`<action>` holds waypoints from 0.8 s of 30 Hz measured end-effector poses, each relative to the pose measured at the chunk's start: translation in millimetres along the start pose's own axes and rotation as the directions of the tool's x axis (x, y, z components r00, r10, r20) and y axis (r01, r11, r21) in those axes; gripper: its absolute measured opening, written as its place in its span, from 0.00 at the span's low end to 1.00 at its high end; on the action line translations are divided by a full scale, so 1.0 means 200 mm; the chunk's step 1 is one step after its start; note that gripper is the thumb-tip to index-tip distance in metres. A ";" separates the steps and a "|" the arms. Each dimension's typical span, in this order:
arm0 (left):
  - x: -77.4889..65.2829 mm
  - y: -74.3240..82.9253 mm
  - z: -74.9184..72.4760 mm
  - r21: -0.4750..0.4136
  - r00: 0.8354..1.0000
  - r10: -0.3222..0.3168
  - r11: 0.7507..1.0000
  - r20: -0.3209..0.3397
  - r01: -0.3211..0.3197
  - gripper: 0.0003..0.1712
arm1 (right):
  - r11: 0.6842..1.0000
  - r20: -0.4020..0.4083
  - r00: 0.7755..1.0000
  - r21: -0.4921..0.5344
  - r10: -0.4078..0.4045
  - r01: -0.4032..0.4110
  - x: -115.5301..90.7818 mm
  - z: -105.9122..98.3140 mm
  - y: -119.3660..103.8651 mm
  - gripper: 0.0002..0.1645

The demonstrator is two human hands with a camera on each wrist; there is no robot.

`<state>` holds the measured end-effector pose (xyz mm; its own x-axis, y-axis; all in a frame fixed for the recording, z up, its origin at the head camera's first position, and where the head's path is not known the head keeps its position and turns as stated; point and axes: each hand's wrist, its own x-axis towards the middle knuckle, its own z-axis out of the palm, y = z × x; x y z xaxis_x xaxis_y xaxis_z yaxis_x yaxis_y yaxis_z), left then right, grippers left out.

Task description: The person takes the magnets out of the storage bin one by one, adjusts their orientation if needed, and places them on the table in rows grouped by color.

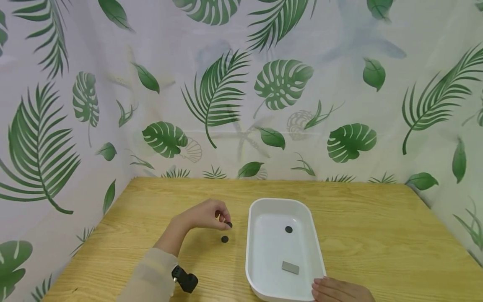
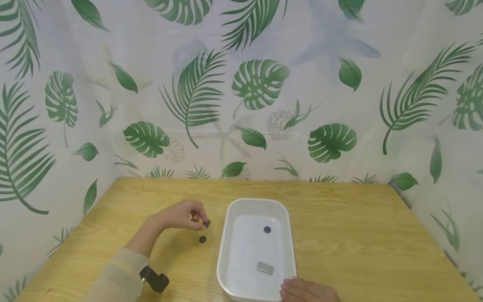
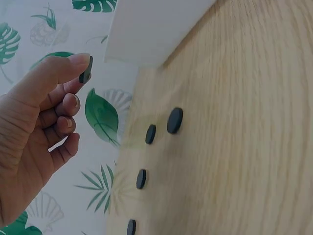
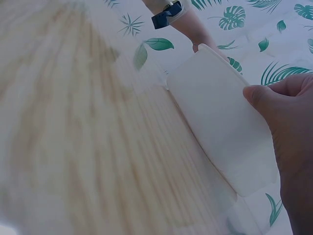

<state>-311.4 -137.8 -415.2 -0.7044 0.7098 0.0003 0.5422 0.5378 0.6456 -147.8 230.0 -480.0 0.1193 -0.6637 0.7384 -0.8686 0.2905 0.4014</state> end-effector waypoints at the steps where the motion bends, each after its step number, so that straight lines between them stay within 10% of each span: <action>1: -0.01 -0.01 0.00 -0.001 1.000 -0.003 1.000 -0.004 0.003 0.06 | 1.000 0.005 1.000 0.002 0.012 -0.012 0.00 0.00 0.00 0.21; 24: -0.20 -0.20 0.01 0.008 0.995 -0.076 0.997 -0.064 0.077 0.05 | 0.998 -0.014 0.998 -0.008 0.058 -0.058 0.03 -0.01 -0.02 0.21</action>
<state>-303.7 -187.6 -443.3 -0.7714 0.6364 -0.0001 0.4903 0.5945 0.6373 -142.6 226.0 -475.5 0.0754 -0.6357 0.7683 -0.8703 0.3341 0.3619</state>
